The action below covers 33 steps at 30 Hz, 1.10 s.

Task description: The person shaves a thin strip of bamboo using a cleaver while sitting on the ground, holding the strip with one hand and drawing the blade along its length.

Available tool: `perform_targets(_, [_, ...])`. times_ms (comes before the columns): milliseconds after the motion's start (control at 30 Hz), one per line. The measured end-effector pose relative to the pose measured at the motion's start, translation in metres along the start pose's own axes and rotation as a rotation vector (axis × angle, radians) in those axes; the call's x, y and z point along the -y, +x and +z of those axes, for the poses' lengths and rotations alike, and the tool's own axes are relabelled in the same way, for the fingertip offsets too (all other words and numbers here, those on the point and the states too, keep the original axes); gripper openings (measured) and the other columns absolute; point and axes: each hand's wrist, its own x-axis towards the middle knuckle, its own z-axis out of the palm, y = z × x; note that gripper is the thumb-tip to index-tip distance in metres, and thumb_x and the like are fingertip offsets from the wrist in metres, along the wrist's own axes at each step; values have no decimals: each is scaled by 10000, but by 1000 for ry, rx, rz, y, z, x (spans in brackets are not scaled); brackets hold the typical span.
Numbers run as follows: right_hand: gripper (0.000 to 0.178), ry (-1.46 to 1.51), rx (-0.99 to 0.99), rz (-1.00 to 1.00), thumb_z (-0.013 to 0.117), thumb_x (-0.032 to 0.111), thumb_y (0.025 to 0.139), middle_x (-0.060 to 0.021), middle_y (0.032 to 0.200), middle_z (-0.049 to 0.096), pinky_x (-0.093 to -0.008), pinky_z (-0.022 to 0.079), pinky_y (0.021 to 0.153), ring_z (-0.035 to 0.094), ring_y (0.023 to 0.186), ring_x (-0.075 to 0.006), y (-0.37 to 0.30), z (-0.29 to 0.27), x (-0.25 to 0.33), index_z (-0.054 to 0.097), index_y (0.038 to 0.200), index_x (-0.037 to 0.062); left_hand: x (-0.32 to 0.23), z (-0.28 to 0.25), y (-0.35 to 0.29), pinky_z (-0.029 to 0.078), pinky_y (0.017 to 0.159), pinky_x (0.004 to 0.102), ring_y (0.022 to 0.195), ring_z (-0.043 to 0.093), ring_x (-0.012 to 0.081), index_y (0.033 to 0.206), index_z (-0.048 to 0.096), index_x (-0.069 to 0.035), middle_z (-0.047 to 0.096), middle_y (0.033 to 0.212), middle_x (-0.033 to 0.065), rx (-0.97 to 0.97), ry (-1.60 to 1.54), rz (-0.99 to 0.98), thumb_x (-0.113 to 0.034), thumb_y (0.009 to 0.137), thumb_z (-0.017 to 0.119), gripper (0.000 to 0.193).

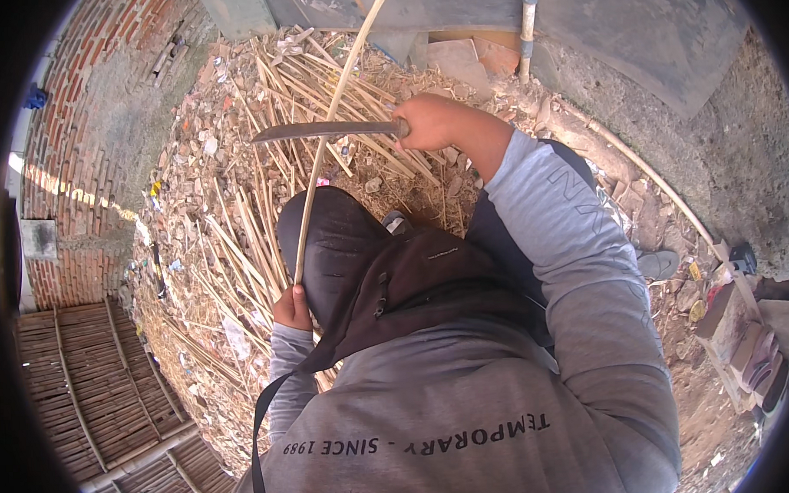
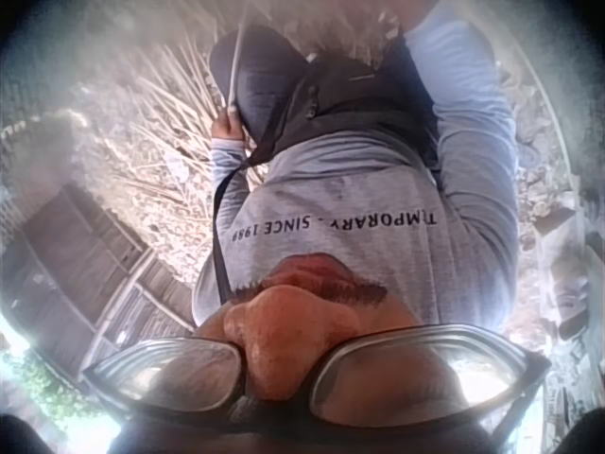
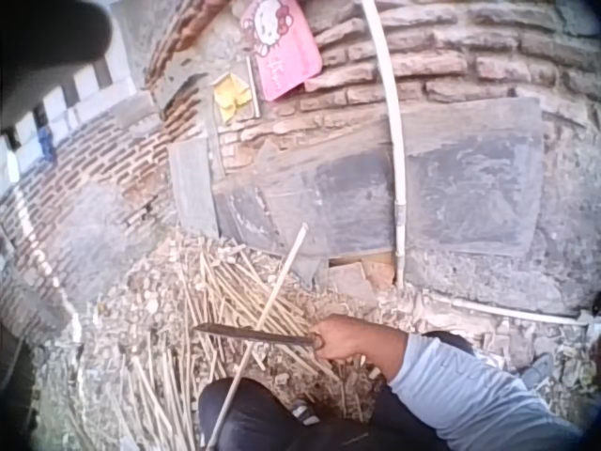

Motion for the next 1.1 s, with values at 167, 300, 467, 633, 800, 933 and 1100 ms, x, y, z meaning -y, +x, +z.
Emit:
perform_targets(167, [357, 14, -24, -24, 740, 348, 759, -178, 864, 672, -442, 506, 769, 650, 863, -362, 2, 2, -9, 678, 979, 74, -3, 0, 0, 407, 534, 401, 537, 557, 271, 819, 582, 26, 529, 573, 164, -15, -19, 19, -386, 1021, 424, 485])
perform_targets(300, [354, 7, -63, -24, 736, 335, 761, -179, 861, 671, -439, 506, 767, 649, 863, -362, 4, 7, -11, 673, 985, 68, -2, -1, 1, 405, 531, 397, 529, 545, 266, 813, 573, 22, 522, 569, 160, -13, -27, 23, -383, 1021, 428, 477])
perform_targets(467, [351, 23, -28, -27, 735, 318, 762, -182, 873, 673, -441, 506, 773, 650, 875, -363, 2, 2, -8, 674, 1000, 68, 2, 1, 0, 418, 535, 401, 519, 538, 295, 820, 587, 4, 515, 564, 163, -31, -19, 32, -412, 1016, 425, 488])
perform_targets(633, [352, 53, -30, -37, 736, 307, 761, -190, 875, 672, -444, 504, 772, 648, 872, -365, 0, -1, -11, 675, 1008, 63, -2, -2, 2, 409, 536, 403, 528, 537, 279, 806, 574, 6, 513, 569, 163, -14, 11, 16, -413, 1019, 419, 494])
perform_targets(800, [399, -104, 77, -46, 741, 317, 759, -210, 887, 666, -438, 496, 778, 645, 870, -364, -12, -20, 29, 670, 1036, 38, 5, 4, -1, 435, 543, 453, 582, 578, 399, 815, 594, -21, 551, 600, 207, -62, 98, 36, -426, 1007, 429, 478])
perform_targets(933, [367, 42, -84, -29, 737, 287, 743, -194, 910, 678, -437, 508, 782, 650, 875, -365, -1, -8, -17, 691, 1041, 79, -3, 2, 0, 447, 551, 482, 614, 588, 448, 810, 597, -25, 571, 618, 229, -39, 113, 35, -429, 1004, 426, 480])
perform_targets(1100, [384, 30, -76, 89, 729, 291, 752, -201, 918, 677, -431, 506, 786, 649, 886, -362, -5, -17, -12, 681, 1059, 65, 5, 3, 2, 442, 577, 478, 662, 608, 444, 821, 593, -16, 570, 631, 227, -27, 173, 23, -449, 1012, 381, 519])
